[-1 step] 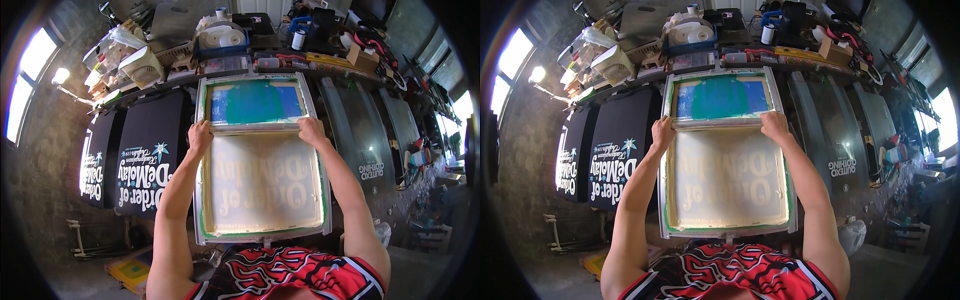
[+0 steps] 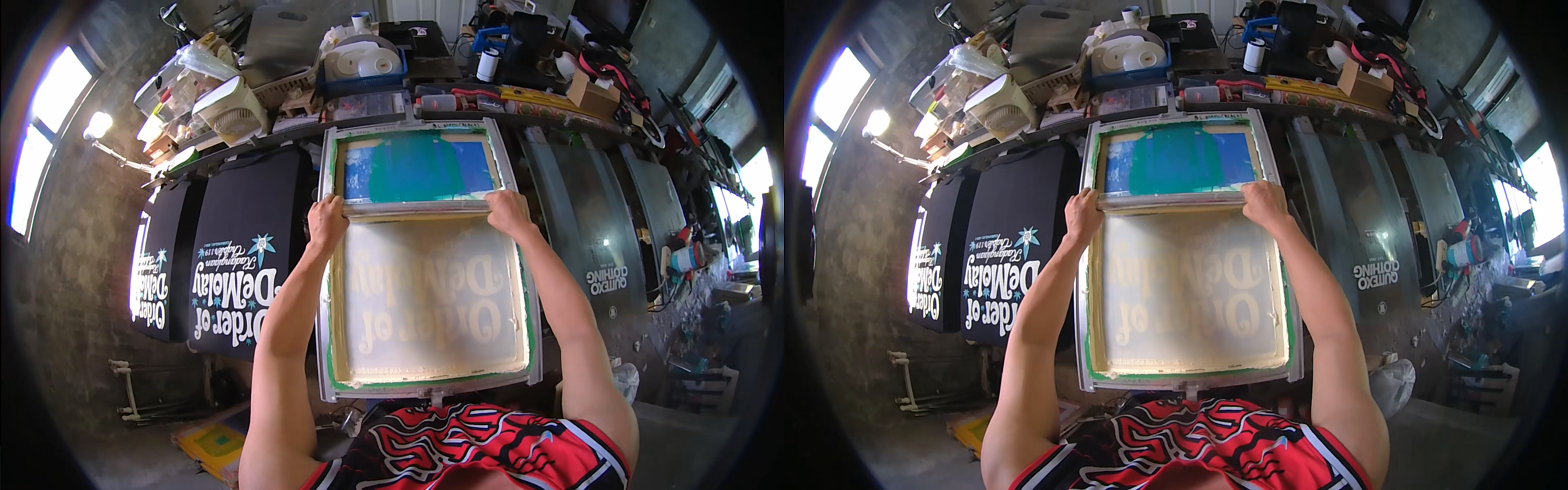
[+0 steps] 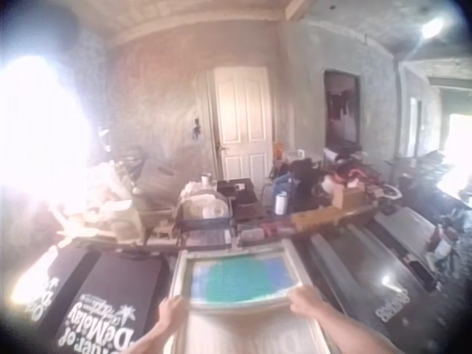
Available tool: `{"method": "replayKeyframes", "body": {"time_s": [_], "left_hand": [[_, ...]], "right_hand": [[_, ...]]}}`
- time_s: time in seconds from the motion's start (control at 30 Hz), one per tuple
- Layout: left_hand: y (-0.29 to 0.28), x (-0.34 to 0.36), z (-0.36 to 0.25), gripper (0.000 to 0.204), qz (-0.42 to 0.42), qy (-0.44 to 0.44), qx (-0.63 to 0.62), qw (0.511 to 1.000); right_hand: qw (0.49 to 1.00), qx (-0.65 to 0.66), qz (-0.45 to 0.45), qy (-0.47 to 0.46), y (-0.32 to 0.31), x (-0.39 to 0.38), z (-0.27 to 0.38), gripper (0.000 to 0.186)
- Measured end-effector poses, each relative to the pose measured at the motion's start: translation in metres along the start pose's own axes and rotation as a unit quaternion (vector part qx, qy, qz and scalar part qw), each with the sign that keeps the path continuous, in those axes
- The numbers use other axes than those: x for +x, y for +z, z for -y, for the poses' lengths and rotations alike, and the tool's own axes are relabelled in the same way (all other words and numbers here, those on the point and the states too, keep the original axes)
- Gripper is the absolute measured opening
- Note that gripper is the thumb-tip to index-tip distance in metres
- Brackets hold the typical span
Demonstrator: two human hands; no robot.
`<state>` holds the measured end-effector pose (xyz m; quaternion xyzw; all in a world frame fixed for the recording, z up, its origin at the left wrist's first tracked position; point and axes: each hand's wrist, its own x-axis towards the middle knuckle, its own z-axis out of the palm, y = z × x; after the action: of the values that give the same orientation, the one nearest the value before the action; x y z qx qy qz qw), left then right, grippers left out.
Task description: The person uses a squeegee to pull white ink across a screen printing frame, applying the design onto a black t-shirt laid on a table. The person repeats the squeegee stroke multiple times to ensure even ink coverage.
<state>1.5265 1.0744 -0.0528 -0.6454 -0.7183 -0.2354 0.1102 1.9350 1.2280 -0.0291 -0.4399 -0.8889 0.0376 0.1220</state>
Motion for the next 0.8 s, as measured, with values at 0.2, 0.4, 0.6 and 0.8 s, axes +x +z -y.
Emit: {"method": "replayKeyframes", "body": {"time_s": [0.2, 0.4, 0.6, 0.8], "left_hand": [[0.027, 0.014, 0.011, 0.014, -0.008, -0.016, 0.004, 1.0], [0.015, -0.045, -0.003, 0.02, -0.002, -0.005, 0.005, 1.0], [-0.041, -0.171, -0.045, 0.027, 0.002, 0.008, 0.002, 1.0], [-0.109, -0.298, -0.099, 0.024, 0.001, 0.019, -0.032, 0.999]], "right_hand": [[0.999, -0.03, 0.031, 0.01, 0.008, 0.032, -0.005, 0.025], [0.998, -0.016, 0.063, 0.012, 0.002, -0.03, 0.004, 0.015], [0.998, 0.045, 0.042, 0.031, -0.014, -0.162, 0.042, 0.016], [0.998, 0.061, 0.007, 0.002, -0.036, -0.299, 0.08, 0.008]]}}
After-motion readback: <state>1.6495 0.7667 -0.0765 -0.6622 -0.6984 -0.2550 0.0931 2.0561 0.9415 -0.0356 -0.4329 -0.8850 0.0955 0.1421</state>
